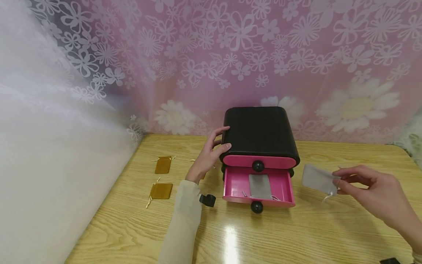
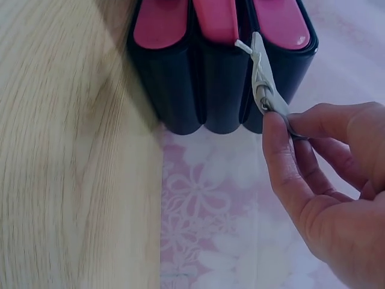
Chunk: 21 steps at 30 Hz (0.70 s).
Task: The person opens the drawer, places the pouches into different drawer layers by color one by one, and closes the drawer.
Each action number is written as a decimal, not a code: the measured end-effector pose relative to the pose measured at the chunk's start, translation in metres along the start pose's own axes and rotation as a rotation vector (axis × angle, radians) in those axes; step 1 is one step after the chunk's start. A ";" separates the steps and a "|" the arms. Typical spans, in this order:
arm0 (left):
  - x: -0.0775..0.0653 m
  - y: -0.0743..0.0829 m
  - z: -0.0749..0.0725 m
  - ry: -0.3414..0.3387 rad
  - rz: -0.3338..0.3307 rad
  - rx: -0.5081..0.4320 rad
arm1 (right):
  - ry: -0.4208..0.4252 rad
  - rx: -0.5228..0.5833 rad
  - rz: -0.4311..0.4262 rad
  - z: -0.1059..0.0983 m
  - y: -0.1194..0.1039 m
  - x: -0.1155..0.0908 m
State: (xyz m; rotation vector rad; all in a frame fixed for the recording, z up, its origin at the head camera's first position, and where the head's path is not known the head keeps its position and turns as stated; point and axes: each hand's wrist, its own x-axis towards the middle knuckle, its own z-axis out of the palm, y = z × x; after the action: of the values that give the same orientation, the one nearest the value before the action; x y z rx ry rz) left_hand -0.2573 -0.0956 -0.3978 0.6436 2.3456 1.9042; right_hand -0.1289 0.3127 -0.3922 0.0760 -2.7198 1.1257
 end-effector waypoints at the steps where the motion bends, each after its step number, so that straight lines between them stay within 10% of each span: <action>1: 0.000 0.000 0.000 0.000 -0.001 -0.001 | -0.007 0.006 0.001 0.001 -0.002 -0.001; 21: 0.001 -0.002 0.000 -0.003 0.007 -0.003 | -0.050 0.195 -0.196 0.027 -0.041 -0.004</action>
State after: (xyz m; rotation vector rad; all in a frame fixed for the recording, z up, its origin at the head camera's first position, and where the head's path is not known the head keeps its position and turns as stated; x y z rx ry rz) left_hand -0.2585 -0.0952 -0.3991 0.6549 2.3413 1.9086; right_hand -0.1241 0.2648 -0.3831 0.3953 -2.5675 1.3394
